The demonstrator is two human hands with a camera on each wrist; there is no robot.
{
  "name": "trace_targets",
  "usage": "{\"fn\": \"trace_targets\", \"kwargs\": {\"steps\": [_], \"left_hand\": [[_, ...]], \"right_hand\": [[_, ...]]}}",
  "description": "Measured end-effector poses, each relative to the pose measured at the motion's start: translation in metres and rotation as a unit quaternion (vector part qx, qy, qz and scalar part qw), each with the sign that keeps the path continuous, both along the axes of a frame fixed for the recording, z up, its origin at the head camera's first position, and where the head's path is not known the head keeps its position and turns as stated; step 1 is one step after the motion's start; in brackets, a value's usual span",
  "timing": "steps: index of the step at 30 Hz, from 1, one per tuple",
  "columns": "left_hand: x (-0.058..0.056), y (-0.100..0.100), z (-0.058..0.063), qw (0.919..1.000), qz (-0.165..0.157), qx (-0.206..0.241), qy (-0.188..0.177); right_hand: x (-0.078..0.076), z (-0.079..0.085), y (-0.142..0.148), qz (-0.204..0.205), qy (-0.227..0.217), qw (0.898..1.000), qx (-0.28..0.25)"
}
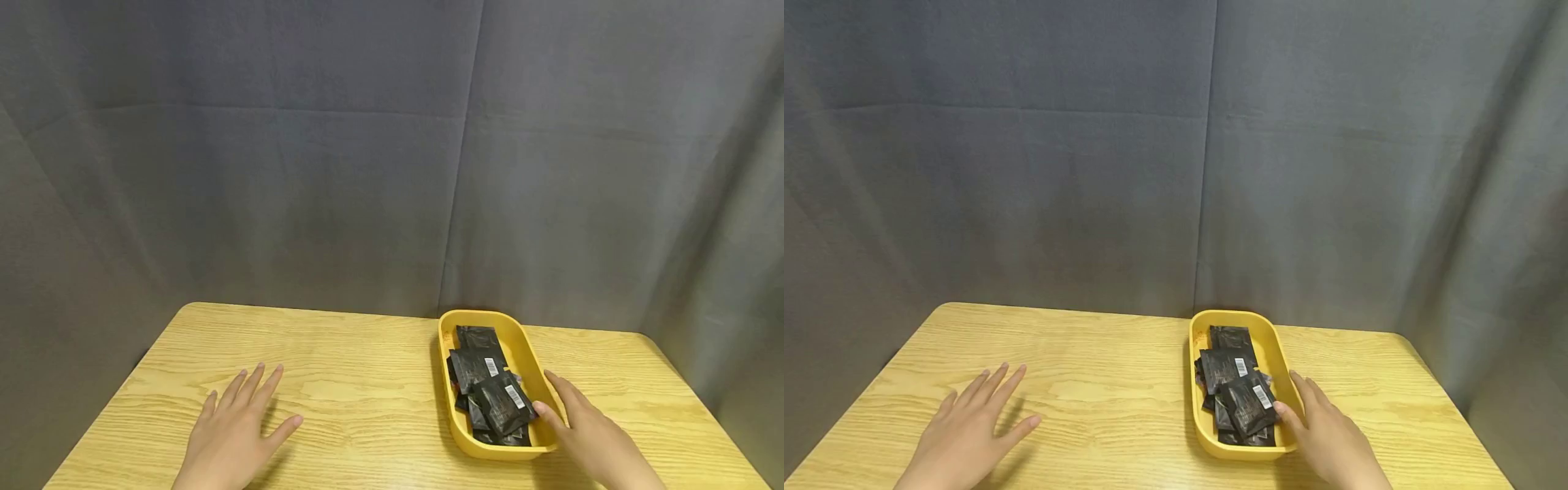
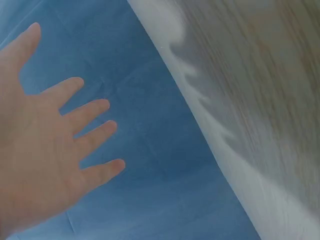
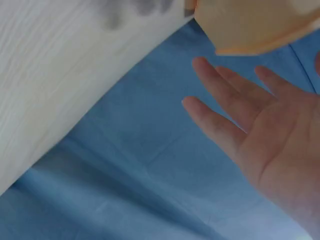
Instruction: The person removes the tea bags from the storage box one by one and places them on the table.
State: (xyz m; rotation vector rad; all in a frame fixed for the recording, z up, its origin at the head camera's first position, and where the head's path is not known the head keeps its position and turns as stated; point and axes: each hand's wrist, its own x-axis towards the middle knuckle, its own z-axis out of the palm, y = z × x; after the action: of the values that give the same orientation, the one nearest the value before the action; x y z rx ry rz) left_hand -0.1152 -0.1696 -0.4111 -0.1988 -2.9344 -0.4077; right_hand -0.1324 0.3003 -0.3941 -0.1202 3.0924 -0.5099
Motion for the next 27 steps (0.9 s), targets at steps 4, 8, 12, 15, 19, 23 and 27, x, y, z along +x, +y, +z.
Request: {"fn": "trace_targets", "kwargs": {"steps": [4,8,12,15,19,23,27], "left_hand": [[0.002,0.001,0.004,0.9999,-0.014,0.002,-0.004],[0.004,0.001,0.010,0.9996,-0.028,0.006,0.009],[0.004,0.005,0.015,0.9988,-0.042,0.025,0.004],[0.003,0.012,0.018,0.9973,-0.059,0.042,-0.011],[0.002,0.023,0.020,0.9939,-0.082,0.072,-0.017],[0.004,0.035,0.024,0.9887,-0.105,0.107,-0.006],[0.003,0.045,0.027,0.9839,-0.136,0.115,0.012]], "right_hand": [[-0.003,-0.003,-0.005,-0.014,-0.028,1.000,-0.004],[-0.008,-0.007,-0.009,-0.018,-0.001,1.000,-0.023],[-0.015,-0.009,-0.008,-0.025,0.000,0.998,-0.052],[-0.017,-0.011,-0.005,-0.040,-0.018,0.997,-0.067],[-0.018,-0.015,-0.001,-0.053,-0.050,0.991,-0.114],[-0.018,-0.019,0.001,-0.059,-0.075,0.981,-0.166],[-0.018,-0.020,0.003,-0.059,-0.064,0.976,-0.199]]}}
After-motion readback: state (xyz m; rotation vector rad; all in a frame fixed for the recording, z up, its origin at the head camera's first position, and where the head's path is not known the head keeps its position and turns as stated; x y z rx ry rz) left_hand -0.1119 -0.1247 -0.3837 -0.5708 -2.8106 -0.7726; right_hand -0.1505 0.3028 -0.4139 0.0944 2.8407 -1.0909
